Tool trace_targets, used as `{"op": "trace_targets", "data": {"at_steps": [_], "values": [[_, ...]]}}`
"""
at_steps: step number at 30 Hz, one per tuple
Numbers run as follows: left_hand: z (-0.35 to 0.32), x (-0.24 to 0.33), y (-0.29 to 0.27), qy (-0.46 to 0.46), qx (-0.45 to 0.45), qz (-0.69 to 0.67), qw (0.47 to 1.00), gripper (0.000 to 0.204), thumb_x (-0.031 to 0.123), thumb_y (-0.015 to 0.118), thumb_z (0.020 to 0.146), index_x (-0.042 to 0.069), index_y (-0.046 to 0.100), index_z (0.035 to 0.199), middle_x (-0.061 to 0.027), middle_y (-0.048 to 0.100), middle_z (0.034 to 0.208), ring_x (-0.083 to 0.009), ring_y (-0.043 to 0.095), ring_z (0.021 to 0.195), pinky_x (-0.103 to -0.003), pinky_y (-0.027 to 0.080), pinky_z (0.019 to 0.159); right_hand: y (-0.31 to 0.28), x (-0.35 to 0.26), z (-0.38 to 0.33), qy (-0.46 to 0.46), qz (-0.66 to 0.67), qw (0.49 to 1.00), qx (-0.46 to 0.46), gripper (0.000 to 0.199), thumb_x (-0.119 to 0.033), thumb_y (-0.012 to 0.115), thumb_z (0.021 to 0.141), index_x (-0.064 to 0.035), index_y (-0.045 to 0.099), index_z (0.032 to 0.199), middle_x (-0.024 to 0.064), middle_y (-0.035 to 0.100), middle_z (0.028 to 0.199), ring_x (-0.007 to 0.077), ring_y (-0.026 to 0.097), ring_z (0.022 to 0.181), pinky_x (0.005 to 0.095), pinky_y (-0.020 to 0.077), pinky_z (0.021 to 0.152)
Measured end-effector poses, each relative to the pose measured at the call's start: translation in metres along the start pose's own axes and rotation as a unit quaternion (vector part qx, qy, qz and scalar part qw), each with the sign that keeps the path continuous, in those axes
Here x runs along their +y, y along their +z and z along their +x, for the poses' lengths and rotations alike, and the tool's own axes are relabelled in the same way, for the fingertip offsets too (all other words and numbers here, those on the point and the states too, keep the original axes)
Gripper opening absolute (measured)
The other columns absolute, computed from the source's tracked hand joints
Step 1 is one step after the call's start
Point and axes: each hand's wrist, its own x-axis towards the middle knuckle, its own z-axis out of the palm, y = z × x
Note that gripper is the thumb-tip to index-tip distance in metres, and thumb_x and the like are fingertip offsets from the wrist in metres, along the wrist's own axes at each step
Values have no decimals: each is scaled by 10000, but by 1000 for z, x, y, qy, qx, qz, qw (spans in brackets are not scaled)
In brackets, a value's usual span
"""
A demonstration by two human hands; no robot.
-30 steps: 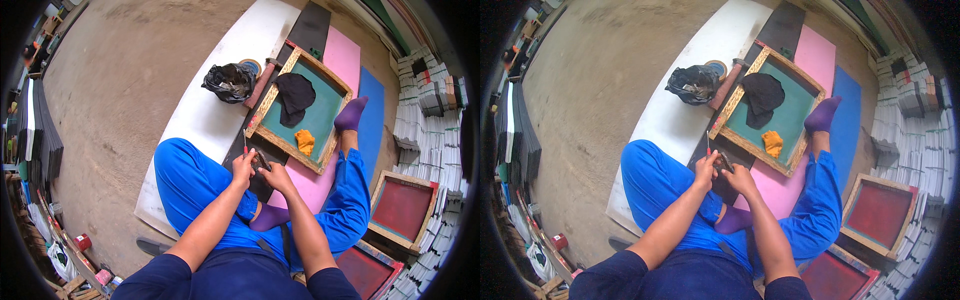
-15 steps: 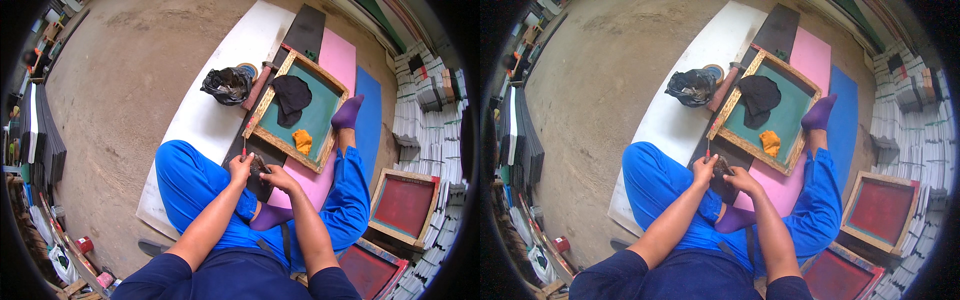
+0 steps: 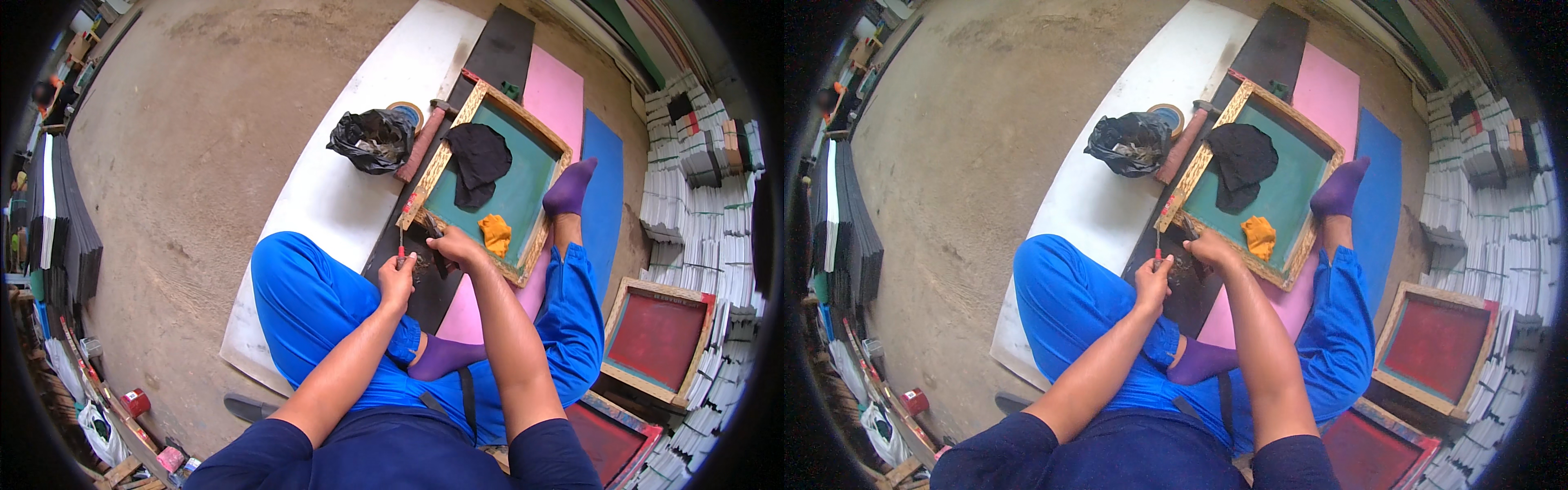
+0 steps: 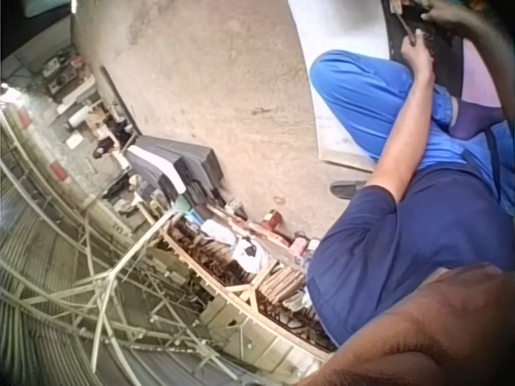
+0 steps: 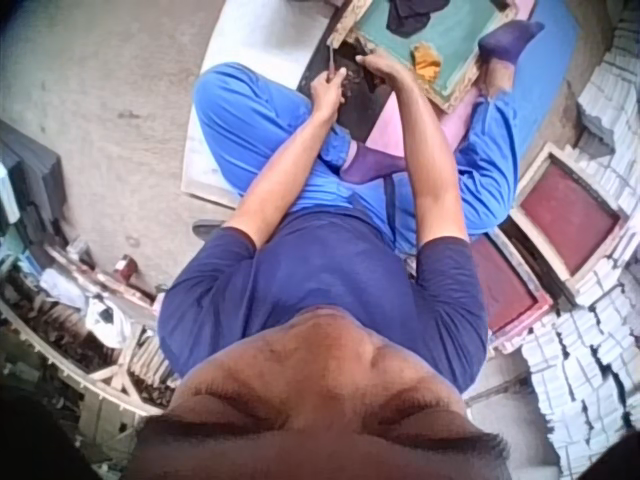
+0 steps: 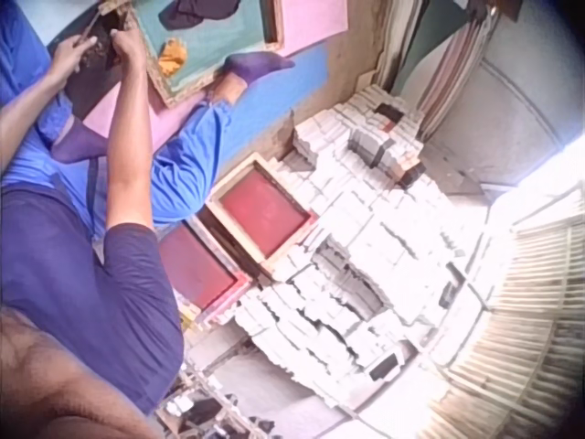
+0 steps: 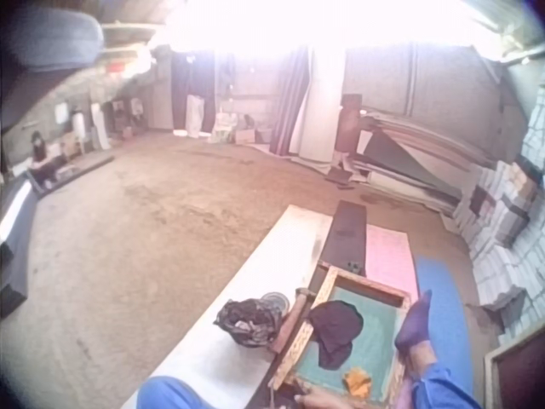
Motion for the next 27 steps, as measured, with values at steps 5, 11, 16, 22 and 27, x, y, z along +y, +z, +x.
{"op": "trace_targets", "data": {"at_steps": [5,11,16,22,27], "values": [[3,-3,1,-7,4,-13,1000,297,304,704,895,42,619,783,-2,553,623,-79,432,396,-250,330,374,-7,-18,-4,65,70,994,-54,303,-251,608,940,34,592,1041,125,661,773,255,658,619,422,555,535],[6,-5,4,-7,4,-41,999,273,288,691,909,55,614,790,4,540,618,-73,421,395,-246,328,369,-11,-25,-1,131,139,976,-103,312,-259,596,949,39,597,1043,153,676,774,262,673,618,424,534,481],[6,-2,6,-16,-3,-45,999,268,277,687,915,80,585,763,20,507,598,-66,414,400,-242,326,366,11,-10,7,14,-79,995,61,338,-257,601,901,66,634,807,182,668,715,241,659,545,413,500,424],[8,-5,5,-19,3,-66,998,246,251,682,921,89,580,767,30,502,605,-65,410,402,-238,330,370,50,-6,-7,-31,-94,967,234,399,-288,582,869,101,668,880,344,649,879,484,649,904,521,510,810],[7,-2,6,-20,9,-60,998,230,248,681,922,82,594,789,14,534,634,-66,425,406,-236,330,370,63,11,-9,-68,-41,958,274,411,-316,611,886,93,651,900,310,656,809,434,675,813,487,523,732]]}}
